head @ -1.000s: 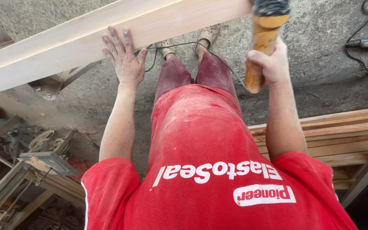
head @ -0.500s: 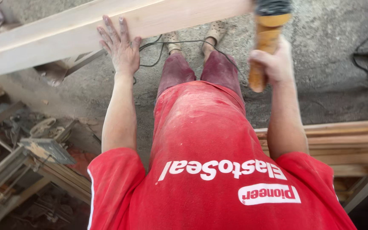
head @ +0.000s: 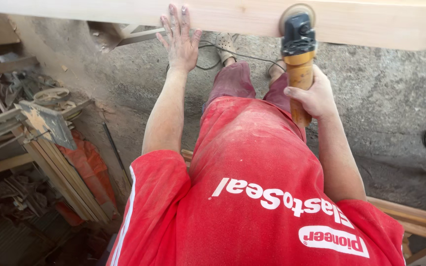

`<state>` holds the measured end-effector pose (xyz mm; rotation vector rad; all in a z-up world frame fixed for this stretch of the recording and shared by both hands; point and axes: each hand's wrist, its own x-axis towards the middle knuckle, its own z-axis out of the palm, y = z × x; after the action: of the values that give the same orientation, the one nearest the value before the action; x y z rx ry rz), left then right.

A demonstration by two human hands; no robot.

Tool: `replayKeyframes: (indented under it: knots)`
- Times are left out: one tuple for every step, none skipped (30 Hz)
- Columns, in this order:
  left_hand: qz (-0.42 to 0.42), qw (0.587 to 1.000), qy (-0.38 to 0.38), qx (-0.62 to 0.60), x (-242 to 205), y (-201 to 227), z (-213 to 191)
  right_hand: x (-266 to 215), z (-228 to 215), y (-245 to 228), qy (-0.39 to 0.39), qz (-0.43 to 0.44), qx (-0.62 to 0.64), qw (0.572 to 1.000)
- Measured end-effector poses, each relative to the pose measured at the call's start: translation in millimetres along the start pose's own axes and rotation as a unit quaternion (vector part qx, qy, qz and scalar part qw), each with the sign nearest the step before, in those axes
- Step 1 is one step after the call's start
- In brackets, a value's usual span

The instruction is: The person uses an electric sander to smooth a long wooden plank resting on a metal stand. They repeatedly move the sander along the plank's length, repositioning the wood several times to access different sections.

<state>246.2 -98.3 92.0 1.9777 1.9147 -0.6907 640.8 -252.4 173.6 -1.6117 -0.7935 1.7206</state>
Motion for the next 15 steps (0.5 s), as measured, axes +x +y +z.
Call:
replayKeyframes:
  knots:
    - [-0.011,1.0,0.003,-0.011,-0.2,-14.0,-1.4,-2.2,5.6,-2.5,-0.005,0.005,0.007,1.0]
    - [-0.02,1.0,-0.006,-0.006,2.5,-28.4,-2.4,-4.1,7.9,-4.1,0.016,0.001,0.018,1.0]
    - [-0.03,0.999,-0.014,-0.001,6.7,-45.7,-3.9,-6.2,7.6,-5.9,0.036,-0.004,0.03,0.999]
    - [-0.036,0.999,-0.024,0.004,13.8,-62.4,-5.3,-8.9,5.9,-8.5,0.06,-0.007,0.042,0.997]
    - [-0.042,0.999,-0.01,-0.005,20.0,-81.0,-6.9,-10.7,3.8,-11.0,0.066,-0.012,0.098,0.993]
    - [-0.043,0.999,0.005,-0.013,25.9,-99.6,-8.8,-16.8,3.8,-12.3,0.077,-0.017,0.155,0.985]
    - [-0.044,0.999,0.02,-0.022,32.3,-117.5,-11.1,-20.4,5.9,-13.2,0.096,-0.017,0.17,0.981]
    - [-0.036,0.999,0.024,-0.016,41.0,-135.5,-14.8,-19.9,11.1,-13.9,0.117,-0.013,0.186,0.976]
    - [-0.029,0.999,0.028,-0.01,50.6,-153.2,-19.7,-16.1,21.2,-14.3,0.138,-0.01,0.202,0.97]
    - [-0.022,0.999,0.027,-0.004,53.0,-168.4,-22.3,-16.2,37.0,-15.1,0.139,-0.012,0.198,0.97]
    - [-0.008,1.0,0.011,-0.009,55.5,-183.4,-25.7,-13.2,56.5,-17.0,0.139,-0.013,0.194,0.971]
    - [0.003,1.0,0.0,-0.018,63.4,-196.0,-30.2,-2.1,73.5,-21.9,0.136,-0.021,0.188,0.973]
    - [0.014,1.0,-0.01,-0.026,71.5,-205.9,-33.9,7.6,95.7,-26.8,0.124,-0.009,0.168,0.978]
    - [0.028,0.998,-0.008,-0.047,76.2,-217.1,-38.1,19.7,122.5,-31.6,0.107,0.003,0.15,0.983]
    - [0.042,0.997,-0.005,-0.067,80.7,-226.4,-42.2,35.6,147.7,-38.2,0.089,-0.012,0.118,0.989]
